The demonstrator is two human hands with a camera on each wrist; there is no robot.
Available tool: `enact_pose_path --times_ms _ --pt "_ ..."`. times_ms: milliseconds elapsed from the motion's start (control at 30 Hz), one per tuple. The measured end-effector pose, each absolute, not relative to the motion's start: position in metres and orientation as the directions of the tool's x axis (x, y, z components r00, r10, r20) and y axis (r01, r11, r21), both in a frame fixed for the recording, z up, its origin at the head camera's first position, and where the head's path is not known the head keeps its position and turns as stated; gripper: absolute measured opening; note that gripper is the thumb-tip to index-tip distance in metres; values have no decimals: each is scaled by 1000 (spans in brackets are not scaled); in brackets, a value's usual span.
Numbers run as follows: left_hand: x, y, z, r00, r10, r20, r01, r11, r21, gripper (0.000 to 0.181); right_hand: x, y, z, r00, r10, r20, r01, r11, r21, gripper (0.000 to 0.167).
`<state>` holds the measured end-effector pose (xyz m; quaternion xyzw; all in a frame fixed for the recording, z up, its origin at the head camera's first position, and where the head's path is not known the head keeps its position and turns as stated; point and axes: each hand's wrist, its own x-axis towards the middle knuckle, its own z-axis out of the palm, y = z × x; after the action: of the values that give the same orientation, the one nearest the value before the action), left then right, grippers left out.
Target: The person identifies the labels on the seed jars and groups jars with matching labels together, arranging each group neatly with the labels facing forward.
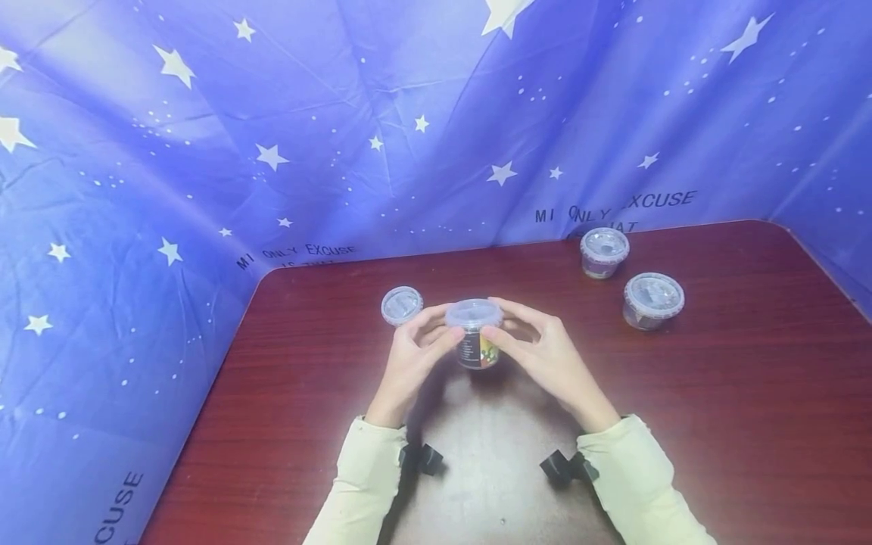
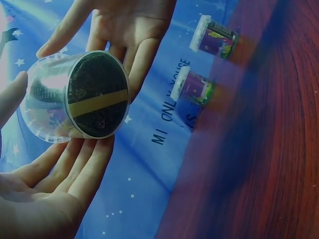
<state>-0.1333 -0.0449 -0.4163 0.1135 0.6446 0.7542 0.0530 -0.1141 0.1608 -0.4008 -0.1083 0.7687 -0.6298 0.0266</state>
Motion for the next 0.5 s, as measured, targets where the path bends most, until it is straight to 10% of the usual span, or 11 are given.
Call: enact_pose_path --times_ms 500 --pt "-132 -48 -415 -947 306 99 32 -219 975 50 -114 160 -399 -962 -260 82 -115 115 -987 48"
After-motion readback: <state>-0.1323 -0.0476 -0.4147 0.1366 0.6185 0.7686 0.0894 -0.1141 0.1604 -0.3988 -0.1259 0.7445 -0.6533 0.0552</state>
